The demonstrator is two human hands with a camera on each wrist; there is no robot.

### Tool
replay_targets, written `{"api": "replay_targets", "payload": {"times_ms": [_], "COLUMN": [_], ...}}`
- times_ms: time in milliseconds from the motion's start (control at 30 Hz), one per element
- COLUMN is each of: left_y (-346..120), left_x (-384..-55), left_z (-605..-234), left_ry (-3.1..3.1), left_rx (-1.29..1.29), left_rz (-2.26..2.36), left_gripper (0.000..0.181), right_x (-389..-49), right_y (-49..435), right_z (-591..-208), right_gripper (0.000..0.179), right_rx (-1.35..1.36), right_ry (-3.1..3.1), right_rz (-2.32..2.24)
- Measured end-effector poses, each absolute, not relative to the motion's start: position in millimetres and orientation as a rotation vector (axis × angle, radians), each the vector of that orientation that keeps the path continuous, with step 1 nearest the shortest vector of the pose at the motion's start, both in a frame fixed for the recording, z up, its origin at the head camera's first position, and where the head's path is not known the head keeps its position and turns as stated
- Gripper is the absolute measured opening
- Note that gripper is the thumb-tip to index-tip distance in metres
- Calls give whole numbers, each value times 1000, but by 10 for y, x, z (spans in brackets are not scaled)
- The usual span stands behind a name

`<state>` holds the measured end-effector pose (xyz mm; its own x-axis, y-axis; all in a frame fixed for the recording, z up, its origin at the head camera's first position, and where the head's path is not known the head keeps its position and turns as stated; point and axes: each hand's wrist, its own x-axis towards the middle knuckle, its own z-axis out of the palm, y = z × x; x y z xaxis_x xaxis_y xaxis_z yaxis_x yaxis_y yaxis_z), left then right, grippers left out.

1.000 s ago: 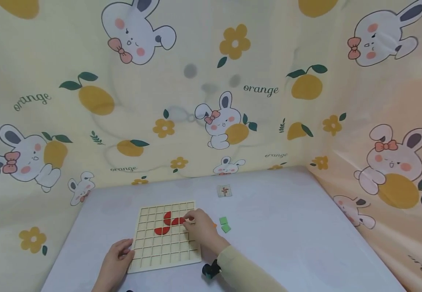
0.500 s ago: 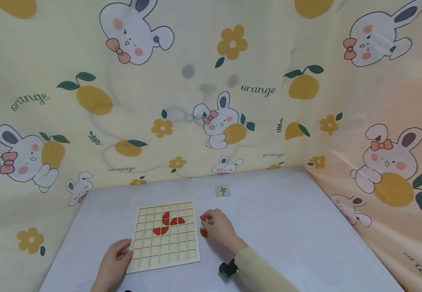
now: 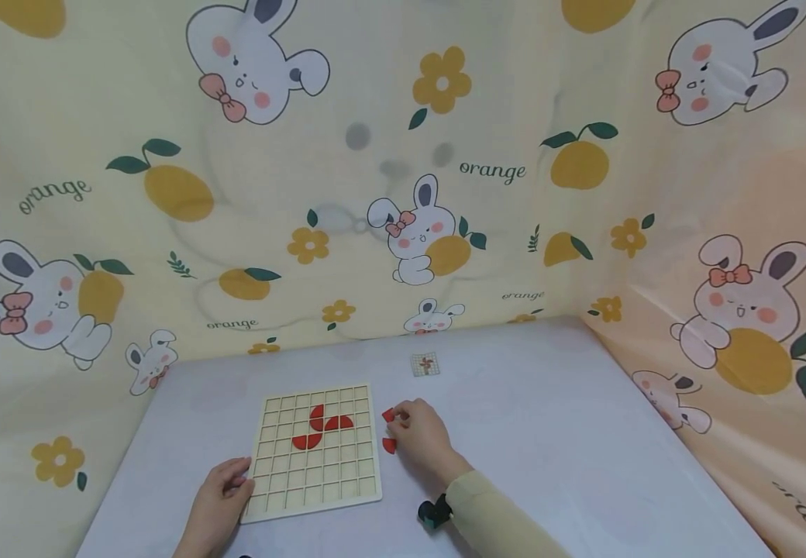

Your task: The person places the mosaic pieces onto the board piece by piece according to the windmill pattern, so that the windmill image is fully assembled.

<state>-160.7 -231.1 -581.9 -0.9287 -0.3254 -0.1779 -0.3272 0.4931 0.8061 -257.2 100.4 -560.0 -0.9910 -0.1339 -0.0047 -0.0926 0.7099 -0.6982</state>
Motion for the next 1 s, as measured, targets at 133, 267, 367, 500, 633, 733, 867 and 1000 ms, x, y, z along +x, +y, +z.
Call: {"api": "replay_targets", "payload": {"times_ms": [133, 267, 367, 500, 633, 733, 867, 1000], "left_y": [-2312, -2306, -2301, -2293, -2286, -2287, -2290, -2292], "left_x": [-1605, -1598, -1592, -1591, -1592, -1589, -1588, -1591], "left_z": [-5809, -5795, -5784, -5768, -5766, -5769, -5779, -5788], "left_ry": [2704, 2686, 2695, 2708, 2711, 2717, 2720, 2710], "left_rx": [-599, -611, -611, -592, -584, -584, -594, -605], "left_rz": [1471, 1479, 1472, 1475, 1476, 1475, 1473, 1468], "left_gripper": [47, 47, 47, 47, 47, 47, 47, 47], "right_x": [-2620, -2664, -2683, -2705, -2721, -2728, -2735, -2733], "right_y": [927, 850, 811, 785, 786, 779, 765, 758], "right_z": [-5643, -5673, -5688, -5703, -5709, -5704, -5680, -5639], "right_gripper": [27, 27, 26, 25, 23, 19, 14, 13], "right_rx": [-136, -111, -97, -81, -86, -72, -50, -57], "right_ry": [2920, 2999, 3042, 3070, 3080, 3068, 3048, 3032], "right_rz": [-1090, -1029, -996, -982, -983, -984, -989, -1005]}}
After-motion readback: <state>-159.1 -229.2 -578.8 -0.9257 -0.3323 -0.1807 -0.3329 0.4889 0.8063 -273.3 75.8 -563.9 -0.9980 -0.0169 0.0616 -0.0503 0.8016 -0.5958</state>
